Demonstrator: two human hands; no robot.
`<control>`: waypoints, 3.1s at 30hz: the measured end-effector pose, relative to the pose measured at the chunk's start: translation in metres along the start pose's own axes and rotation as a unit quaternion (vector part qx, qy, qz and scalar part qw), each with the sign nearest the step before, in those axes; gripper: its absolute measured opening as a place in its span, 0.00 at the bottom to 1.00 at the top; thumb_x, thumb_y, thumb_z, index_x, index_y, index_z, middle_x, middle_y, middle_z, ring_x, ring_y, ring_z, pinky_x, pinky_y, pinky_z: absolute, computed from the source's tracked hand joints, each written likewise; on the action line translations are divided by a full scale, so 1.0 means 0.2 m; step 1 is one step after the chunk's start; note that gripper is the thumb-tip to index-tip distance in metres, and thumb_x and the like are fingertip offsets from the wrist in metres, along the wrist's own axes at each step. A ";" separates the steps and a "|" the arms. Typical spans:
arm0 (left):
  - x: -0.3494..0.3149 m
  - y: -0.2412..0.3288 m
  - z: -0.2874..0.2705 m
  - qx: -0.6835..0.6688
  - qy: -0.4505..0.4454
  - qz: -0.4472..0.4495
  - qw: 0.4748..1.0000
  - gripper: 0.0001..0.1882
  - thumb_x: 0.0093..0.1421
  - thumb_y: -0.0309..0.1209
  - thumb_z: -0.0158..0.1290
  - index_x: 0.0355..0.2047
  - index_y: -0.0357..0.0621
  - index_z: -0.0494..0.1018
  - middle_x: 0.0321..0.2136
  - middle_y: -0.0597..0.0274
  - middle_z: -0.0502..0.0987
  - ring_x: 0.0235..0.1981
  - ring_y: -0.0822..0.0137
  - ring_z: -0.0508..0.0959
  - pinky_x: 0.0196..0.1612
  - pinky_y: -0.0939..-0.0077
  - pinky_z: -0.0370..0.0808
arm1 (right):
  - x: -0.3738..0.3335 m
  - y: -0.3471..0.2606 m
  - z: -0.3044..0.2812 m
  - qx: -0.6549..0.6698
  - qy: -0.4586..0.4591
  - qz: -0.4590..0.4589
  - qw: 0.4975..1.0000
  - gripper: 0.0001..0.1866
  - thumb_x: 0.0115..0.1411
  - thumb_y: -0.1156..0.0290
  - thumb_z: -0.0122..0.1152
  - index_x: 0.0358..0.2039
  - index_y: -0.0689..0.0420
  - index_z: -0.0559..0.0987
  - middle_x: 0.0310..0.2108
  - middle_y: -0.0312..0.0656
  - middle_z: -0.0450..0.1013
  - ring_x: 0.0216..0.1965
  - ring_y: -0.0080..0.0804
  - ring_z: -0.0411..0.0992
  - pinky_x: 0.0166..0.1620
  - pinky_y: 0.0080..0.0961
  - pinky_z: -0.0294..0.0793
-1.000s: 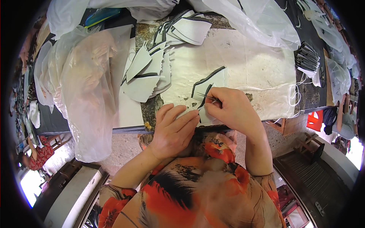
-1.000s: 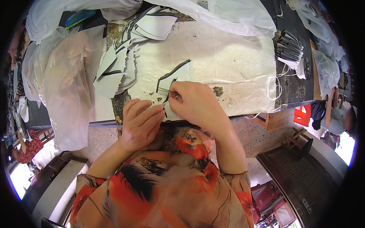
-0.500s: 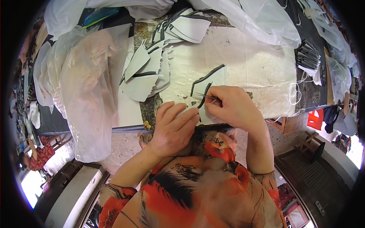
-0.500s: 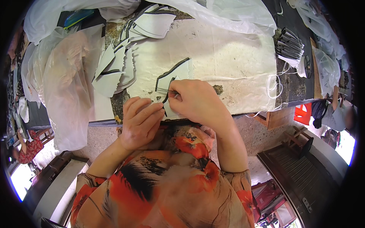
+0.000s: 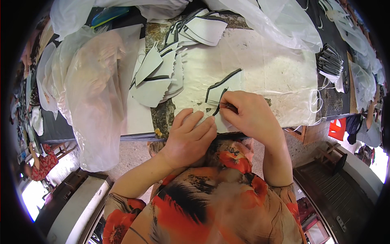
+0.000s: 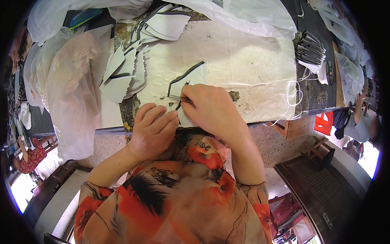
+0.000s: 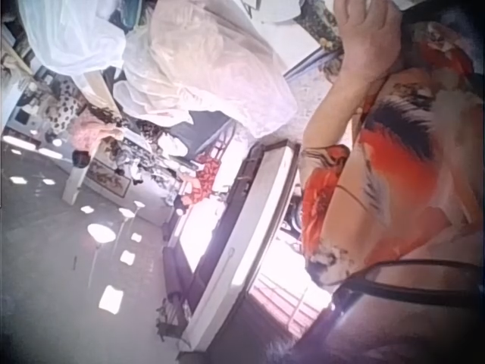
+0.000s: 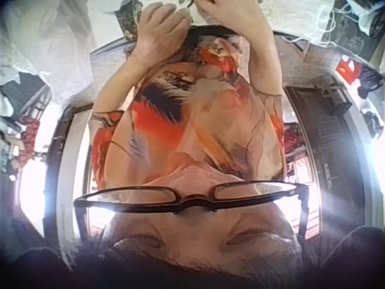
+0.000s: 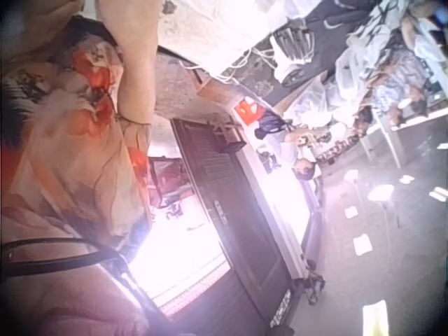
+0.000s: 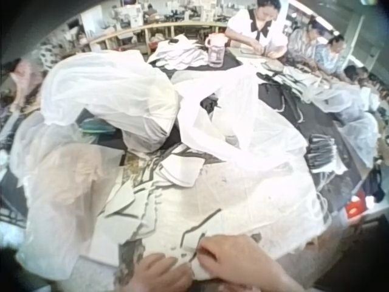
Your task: Applying dark trim strips to fabric shoe upper components using a pointed tool for alignment.
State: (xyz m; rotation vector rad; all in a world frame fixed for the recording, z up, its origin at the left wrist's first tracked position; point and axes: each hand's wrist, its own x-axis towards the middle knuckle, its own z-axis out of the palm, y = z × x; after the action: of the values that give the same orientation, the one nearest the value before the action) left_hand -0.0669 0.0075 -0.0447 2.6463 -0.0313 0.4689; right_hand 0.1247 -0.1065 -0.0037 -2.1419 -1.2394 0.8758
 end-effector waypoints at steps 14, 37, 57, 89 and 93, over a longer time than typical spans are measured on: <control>0.08 0.06 0.00 -0.034 0.014 -0.078 0.996 0.19 0.52 0.25 0.63 0.46 0.42 0.81 0.41 0.61 0.80 0.45 0.55 0.76 0.53 0.54 0.73 | 0.01 0.00 0.02 -0.034 -0.008 0.009 0.999 0.09 0.61 0.66 0.58 0.33 0.58 0.79 0.32 0.49 0.79 0.35 0.53 0.78 0.40 0.47 0.77; 0.10 0.09 0.01 -0.059 0.019 -0.133 0.989 0.18 0.53 0.20 0.61 0.47 0.37 0.81 0.36 0.57 0.76 0.41 0.53 0.76 0.46 0.61 0.75 | 0.00 0.03 0.02 -0.030 0.005 -0.024 0.999 0.07 0.60 0.67 0.62 0.34 0.57 0.78 0.30 0.47 0.78 0.32 0.52 0.77 0.36 0.43 0.75; 0.11 0.06 0.07 -0.020 0.050 -0.118 0.992 0.09 0.57 0.25 0.65 0.39 0.42 0.79 0.31 0.62 0.76 0.39 0.56 0.75 0.44 0.63 0.73 | 0.06 0.08 -0.05 -0.029 0.015 -0.068 0.997 0.08 0.61 0.68 0.65 0.35 0.58 0.79 0.31 0.47 0.77 0.33 0.49 0.76 0.36 0.38 0.75; 0.15 0.03 0.00 0.025 -0.039 -0.004 0.999 0.14 0.51 0.30 0.56 0.39 0.38 0.76 0.53 0.53 0.79 0.51 0.49 0.77 0.54 0.53 0.76 | 0.14 0.10 -0.17 -0.035 -0.061 -0.077 0.994 0.08 0.62 0.67 0.60 0.33 0.60 0.77 0.32 0.49 0.77 0.37 0.53 0.76 0.42 0.45 0.74; 0.16 0.03 0.01 0.020 -0.039 -0.010 0.999 0.17 0.53 0.30 0.56 0.43 0.39 0.78 0.53 0.52 0.79 0.51 0.48 0.77 0.55 0.52 0.76 | 0.15 0.11 -0.17 -0.037 -0.056 -0.079 0.995 0.09 0.61 0.67 0.61 0.33 0.60 0.77 0.32 0.48 0.77 0.37 0.53 0.76 0.41 0.45 0.74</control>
State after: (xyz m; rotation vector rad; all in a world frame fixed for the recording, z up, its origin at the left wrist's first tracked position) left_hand -0.0366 0.0020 -0.0336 2.7009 -0.0185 0.3626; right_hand 0.1728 -0.0936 -0.0050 -2.0410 -1.4967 0.9034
